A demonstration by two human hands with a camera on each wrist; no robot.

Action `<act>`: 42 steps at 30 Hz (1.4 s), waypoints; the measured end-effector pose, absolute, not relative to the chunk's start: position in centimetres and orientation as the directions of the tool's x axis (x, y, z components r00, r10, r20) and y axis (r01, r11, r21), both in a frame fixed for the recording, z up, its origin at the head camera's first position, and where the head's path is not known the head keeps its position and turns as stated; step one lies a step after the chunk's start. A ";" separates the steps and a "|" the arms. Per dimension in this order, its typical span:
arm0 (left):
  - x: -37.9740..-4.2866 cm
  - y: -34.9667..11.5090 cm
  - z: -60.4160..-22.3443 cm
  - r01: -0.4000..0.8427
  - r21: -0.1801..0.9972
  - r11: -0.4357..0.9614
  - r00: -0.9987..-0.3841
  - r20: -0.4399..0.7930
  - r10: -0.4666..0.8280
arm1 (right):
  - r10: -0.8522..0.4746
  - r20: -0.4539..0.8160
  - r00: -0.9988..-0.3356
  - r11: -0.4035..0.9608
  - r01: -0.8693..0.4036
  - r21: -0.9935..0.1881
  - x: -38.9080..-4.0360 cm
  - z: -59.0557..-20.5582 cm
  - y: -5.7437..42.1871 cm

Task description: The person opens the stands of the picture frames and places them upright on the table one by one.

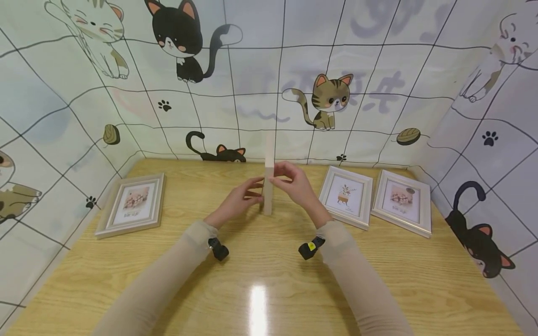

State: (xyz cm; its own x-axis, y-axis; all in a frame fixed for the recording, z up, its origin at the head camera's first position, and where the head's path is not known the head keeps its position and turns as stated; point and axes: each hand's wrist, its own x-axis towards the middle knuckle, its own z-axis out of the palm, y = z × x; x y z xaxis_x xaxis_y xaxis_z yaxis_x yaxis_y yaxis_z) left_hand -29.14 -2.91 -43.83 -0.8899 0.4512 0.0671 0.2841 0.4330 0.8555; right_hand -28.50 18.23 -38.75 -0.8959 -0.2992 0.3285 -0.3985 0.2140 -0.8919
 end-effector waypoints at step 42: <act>-28.6 -2.6 -43.3 0.406 0.726 0.555 -0.894 0.189 0.406 | -0.304 0.319 -0.898 0.226 -0.393 -0.891 -28.5 -38.7 18.1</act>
